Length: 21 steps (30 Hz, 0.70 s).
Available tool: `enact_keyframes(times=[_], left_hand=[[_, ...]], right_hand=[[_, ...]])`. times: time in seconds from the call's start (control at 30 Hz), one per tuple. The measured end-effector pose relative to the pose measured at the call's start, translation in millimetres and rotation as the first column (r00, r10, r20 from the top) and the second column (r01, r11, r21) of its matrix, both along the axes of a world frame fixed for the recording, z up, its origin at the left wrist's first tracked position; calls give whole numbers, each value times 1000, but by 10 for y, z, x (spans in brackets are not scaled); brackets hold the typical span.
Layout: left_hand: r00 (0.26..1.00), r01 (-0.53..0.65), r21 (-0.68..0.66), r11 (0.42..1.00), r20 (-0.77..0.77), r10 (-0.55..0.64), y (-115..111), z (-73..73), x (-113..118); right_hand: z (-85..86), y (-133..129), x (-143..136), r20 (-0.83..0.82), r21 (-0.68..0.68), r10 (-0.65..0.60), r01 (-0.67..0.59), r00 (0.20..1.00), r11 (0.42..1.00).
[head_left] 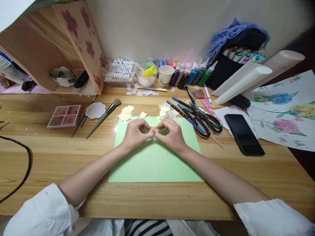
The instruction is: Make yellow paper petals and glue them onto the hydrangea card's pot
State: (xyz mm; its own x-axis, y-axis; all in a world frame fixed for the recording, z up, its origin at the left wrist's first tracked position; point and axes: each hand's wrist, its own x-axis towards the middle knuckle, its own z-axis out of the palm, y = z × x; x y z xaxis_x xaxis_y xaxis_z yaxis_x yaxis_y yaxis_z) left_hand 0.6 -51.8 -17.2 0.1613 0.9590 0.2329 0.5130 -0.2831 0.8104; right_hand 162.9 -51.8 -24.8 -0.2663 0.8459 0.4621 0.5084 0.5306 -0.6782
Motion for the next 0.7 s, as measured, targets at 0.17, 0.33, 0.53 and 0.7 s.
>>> enact_keyframes(times=[0.17,0.33,0.53,0.7], left_hand=[[999,-16,-8,1000,27,16,3,-5,-3],[999,-18,-13,1000,36,18,11,-3,-4],[999,-12,-11,1000,30,12,8,1,1],[999,45,-1,999,19,-45,-3,19,0]], right_hand=[[11,4,-3,-17,9,-23,23,1000,1000],[25,-5,-8,-22,-2,-40,40,999,999],[10,8,-5,-16,-12,-10,10,1000,1000],[7,6,-7,-14,-13,9,-9,1000,1000]])
